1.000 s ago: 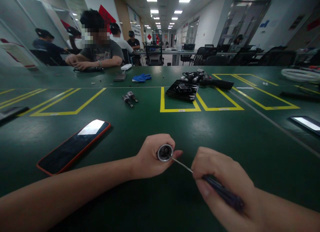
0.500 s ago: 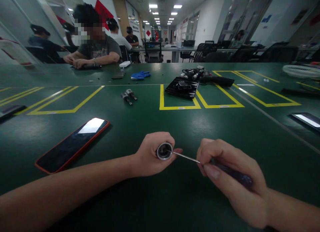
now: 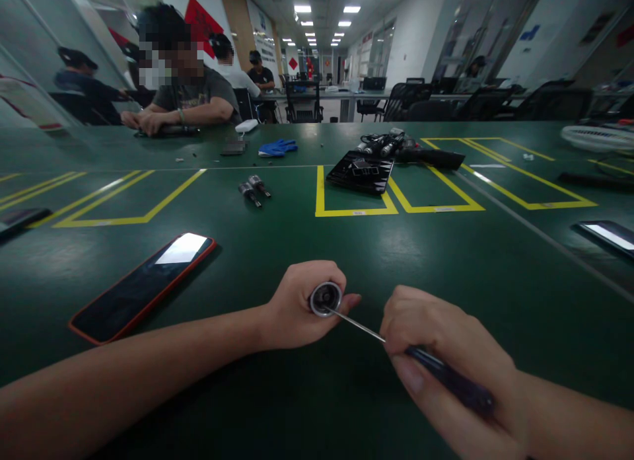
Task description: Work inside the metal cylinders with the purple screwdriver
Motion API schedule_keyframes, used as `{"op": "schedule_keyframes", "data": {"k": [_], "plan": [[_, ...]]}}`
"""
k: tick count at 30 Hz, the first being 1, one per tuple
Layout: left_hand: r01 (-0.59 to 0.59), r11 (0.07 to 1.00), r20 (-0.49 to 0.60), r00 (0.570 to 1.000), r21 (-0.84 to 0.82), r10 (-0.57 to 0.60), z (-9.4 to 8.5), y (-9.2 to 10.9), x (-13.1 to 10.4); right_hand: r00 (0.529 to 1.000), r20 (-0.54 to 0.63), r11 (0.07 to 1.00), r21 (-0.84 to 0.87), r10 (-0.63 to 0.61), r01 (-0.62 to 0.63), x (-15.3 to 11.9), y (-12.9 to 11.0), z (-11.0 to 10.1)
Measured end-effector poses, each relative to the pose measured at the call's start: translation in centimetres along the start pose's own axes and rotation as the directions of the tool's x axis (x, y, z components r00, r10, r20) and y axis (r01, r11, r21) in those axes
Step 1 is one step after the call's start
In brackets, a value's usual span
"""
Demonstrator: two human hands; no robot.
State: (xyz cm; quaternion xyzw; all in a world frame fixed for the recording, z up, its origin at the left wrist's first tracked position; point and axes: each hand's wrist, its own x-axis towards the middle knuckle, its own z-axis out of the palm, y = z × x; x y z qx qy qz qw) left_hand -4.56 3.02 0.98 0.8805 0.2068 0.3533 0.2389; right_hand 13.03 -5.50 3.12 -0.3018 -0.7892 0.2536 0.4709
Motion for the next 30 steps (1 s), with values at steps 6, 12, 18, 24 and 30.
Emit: {"op": "schedule_keyframes", "data": {"k": [6, 12, 18, 24, 30], "plan": [[-0.016, 1.000, 0.001, 1.000, -0.011, 0.016, 0.0, 0.0, 0.0, 0.999, 0.006, 0.999, -0.033, -0.036, 0.037, 0.2, -0.1, -0.3], [-0.002, 1.000, -0.006, 1.000, -0.007, 0.002, 0.0, 0.1, 0.0, 0.952, -0.050, 0.937, 0.202, 0.301, -0.286, 0.0, 0.9, -0.3], [-0.006, 1.000, -0.003, 1.000, -0.005, 0.006, 0.1, 0.0, 0.0, 0.924, -0.076, 0.894, 0.292, 0.375, -0.339, -0.1, 0.9, -0.3], [-0.015, 1.000, -0.010, 1.000, 0.006, 0.015, 0.0, -0.1, 0.0, 0.983, -0.038, 0.973, 0.152, 0.182, -0.174, 0.0, 0.4, -0.4], [-0.027, 0.999, -0.005, 1.000, 0.033, 0.027, -0.1, 0.0, 0.1, 0.846, -0.025, 0.698, 0.578, 0.532, -0.422, 0.1, 1.8, -0.2]]}}
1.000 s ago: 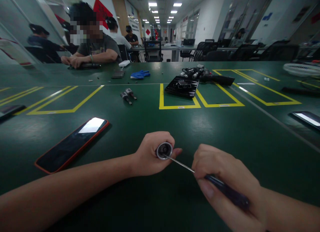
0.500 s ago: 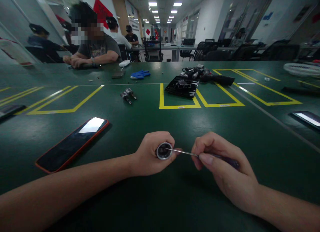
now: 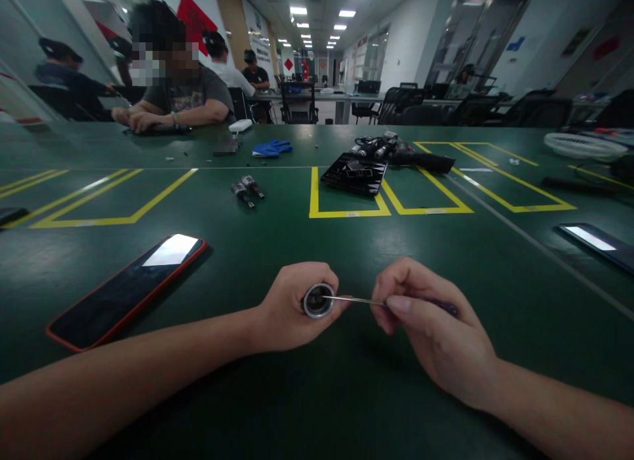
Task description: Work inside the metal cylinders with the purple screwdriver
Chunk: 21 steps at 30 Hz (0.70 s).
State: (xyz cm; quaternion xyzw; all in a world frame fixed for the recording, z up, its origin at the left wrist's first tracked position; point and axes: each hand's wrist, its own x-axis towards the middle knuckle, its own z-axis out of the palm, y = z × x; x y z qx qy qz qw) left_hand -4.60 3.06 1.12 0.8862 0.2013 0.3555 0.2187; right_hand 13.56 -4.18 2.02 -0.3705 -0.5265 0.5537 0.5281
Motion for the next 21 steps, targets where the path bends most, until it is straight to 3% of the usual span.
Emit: {"op": "schedule_keyframes", "data": {"k": [3, 5, 7, 9, 11, 14, 17, 21], "plan": [[-0.001, 1.000, -0.004, 1.000, 0.012, 0.001, 0.0, 0.0, 0.1, 1.000, -0.009, 0.999, 0.045, 0.021, -0.021, 0.1, 0.0, -0.1], [0.009, 1.000, 0.000, 1.000, 0.005, -0.009, 0.0, 0.0, 0.1, 1.000, -0.011, 1.000, -0.015, -0.027, 0.027, 0.0, -0.2, 0.0], [0.015, 1.000, 0.000, 1.000, -0.014, -0.015, 0.1, -0.1, 0.0, 0.990, 0.038, 0.974, -0.177, -0.137, 0.141, -0.3, -0.7, 0.1], [0.019, 1.000, -0.005, 1.000, -0.024, -0.019, 0.2, -0.1, 0.0, 0.951, 0.146, 0.885, -0.350, -0.274, 0.309, -0.6, -1.1, 0.3], [0.018, 1.000, -0.011, 1.000, -0.022, -0.018, 0.3, -0.1, 0.0, 0.917, 0.225, 0.813, -0.425, -0.330, 0.397, -0.8, -1.2, 0.4], [0.013, 1.000, -0.005, 1.000, -0.011, -0.013, 0.2, -0.1, 0.0, 0.969, 0.150, 0.911, -0.338, -0.196, 0.237, -0.7, -0.9, 0.4], [0.010, 1.000, -0.003, 1.000, -0.001, -0.010, 0.1, 0.0, 0.0, 0.999, 0.026, 0.995, -0.097, -0.018, 0.021, -0.3, -0.3, 0.2], [0.013, 1.000, 0.006, 1.000, 0.004, -0.013, 0.0, 0.0, 0.0, 1.000, -0.005, 0.998, 0.057, 0.028, -0.027, -0.1, 0.1, 0.0]]}}
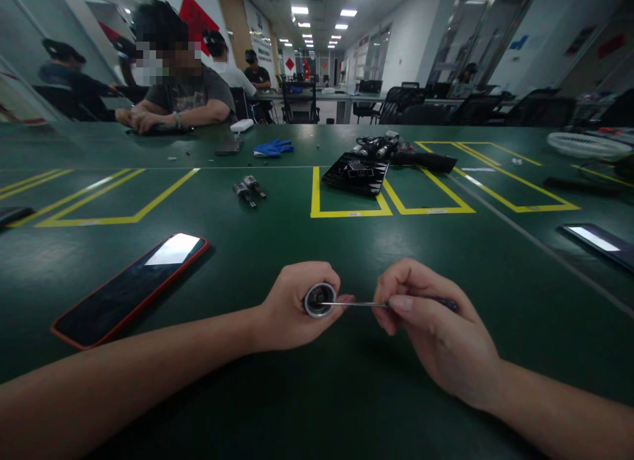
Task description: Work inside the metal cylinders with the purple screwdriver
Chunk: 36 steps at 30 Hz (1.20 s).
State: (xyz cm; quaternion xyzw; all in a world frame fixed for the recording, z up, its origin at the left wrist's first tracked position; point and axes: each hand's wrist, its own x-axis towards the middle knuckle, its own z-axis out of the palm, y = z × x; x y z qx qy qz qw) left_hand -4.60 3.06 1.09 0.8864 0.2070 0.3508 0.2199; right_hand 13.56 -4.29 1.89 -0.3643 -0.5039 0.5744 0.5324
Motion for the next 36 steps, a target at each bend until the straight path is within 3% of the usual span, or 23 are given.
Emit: {"op": "schedule_keyframes", "data": {"k": [4, 9, 14, 18, 25, 30, 36], "plan": [[-0.004, 1.000, 0.000, 1.000, -0.020, 0.004, 0.1, -0.1, -0.1, 0.995, 0.008, 0.991, -0.093, -0.097, 0.097, -0.5, -0.3, 0.1], [0.004, 1.000, -0.008, 1.000, -0.022, -0.004, 0.1, -0.1, -0.1, 0.975, 0.130, 0.916, -0.337, -0.182, 0.216, -1.0, -0.7, 0.2], [0.011, 1.000, 0.007, 1.000, 0.002, -0.011, 0.0, 0.1, 0.0, 0.999, 0.026, 0.993, -0.106, -0.047, 0.050, -0.4, -0.4, 0.1], [0.005, 1.000, -0.002, 1.000, 0.008, -0.005, 0.0, 0.1, 0.1, 1.000, -0.003, 1.000, 0.008, -0.009, 0.009, 0.2, -0.1, 0.0], [0.001, 1.000, 0.004, 1.000, 0.002, -0.001, 0.1, -0.1, -0.1, 0.997, -0.004, 0.991, -0.115, -0.074, 0.073, -0.4, -0.2, 0.0], [-0.011, 1.000, 0.001, 1.000, -0.028, 0.011, 0.1, -0.2, -0.1, 0.961, 0.158, 0.897, -0.351, -0.227, 0.269, -0.8, -0.6, 0.2], [0.001, 1.000, 0.007, 1.000, -0.022, -0.001, 0.0, -0.1, 0.0, 0.997, 0.039, 0.987, -0.143, -0.072, 0.077, -0.7, -0.2, 0.0]]}}
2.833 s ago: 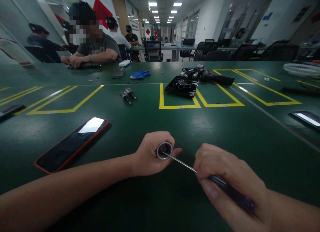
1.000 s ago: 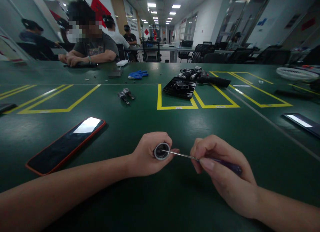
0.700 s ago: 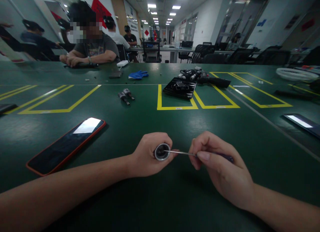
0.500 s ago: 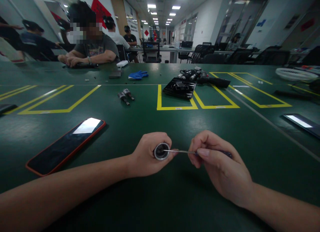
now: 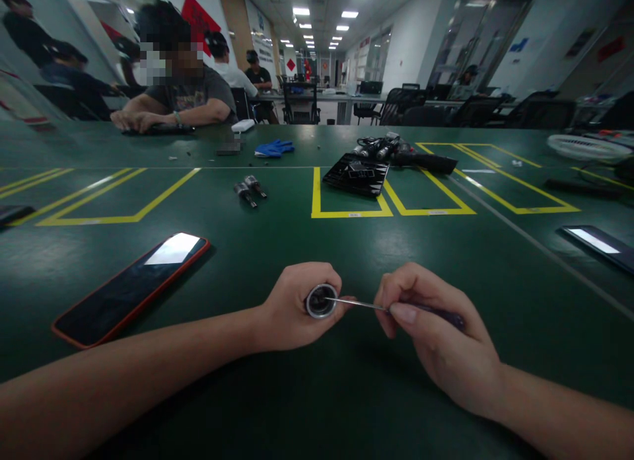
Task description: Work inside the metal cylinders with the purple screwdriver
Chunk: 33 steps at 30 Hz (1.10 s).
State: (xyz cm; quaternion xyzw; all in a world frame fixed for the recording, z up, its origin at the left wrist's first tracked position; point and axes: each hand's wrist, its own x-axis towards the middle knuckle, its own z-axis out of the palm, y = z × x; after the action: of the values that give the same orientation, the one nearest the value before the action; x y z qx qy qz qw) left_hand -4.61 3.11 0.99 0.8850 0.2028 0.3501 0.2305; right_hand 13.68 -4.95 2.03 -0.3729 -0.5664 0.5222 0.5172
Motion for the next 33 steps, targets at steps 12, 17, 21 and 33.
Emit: {"op": "schedule_keyframes", "data": {"k": [12, 17, 21, 33], "plan": [[0.006, 1.000, -0.010, 1.000, -0.006, -0.006, 0.1, 0.1, 0.0, 0.967, 0.123, 0.928, -0.278, -0.223, 0.249, -0.1, -1.0, 0.4], [0.011, 1.000, -0.007, 1.000, -0.003, -0.011, 0.1, 0.0, -0.1, 0.953, 0.121, 0.906, -0.299, -0.277, 0.301, -0.3, -1.0, 0.4], [0.022, 1.000, -0.003, 1.000, -0.017, -0.022, 0.1, 0.0, -0.1, 0.944, 0.142, 0.881, -0.341, -0.297, 0.329, -0.3, -0.9, 0.4], [0.001, 1.000, 0.016, 1.000, -0.015, -0.001, 0.1, -0.1, -0.2, 0.971, 0.117, 0.913, -0.331, -0.211, 0.238, 0.0, -1.0, 0.4]]}}
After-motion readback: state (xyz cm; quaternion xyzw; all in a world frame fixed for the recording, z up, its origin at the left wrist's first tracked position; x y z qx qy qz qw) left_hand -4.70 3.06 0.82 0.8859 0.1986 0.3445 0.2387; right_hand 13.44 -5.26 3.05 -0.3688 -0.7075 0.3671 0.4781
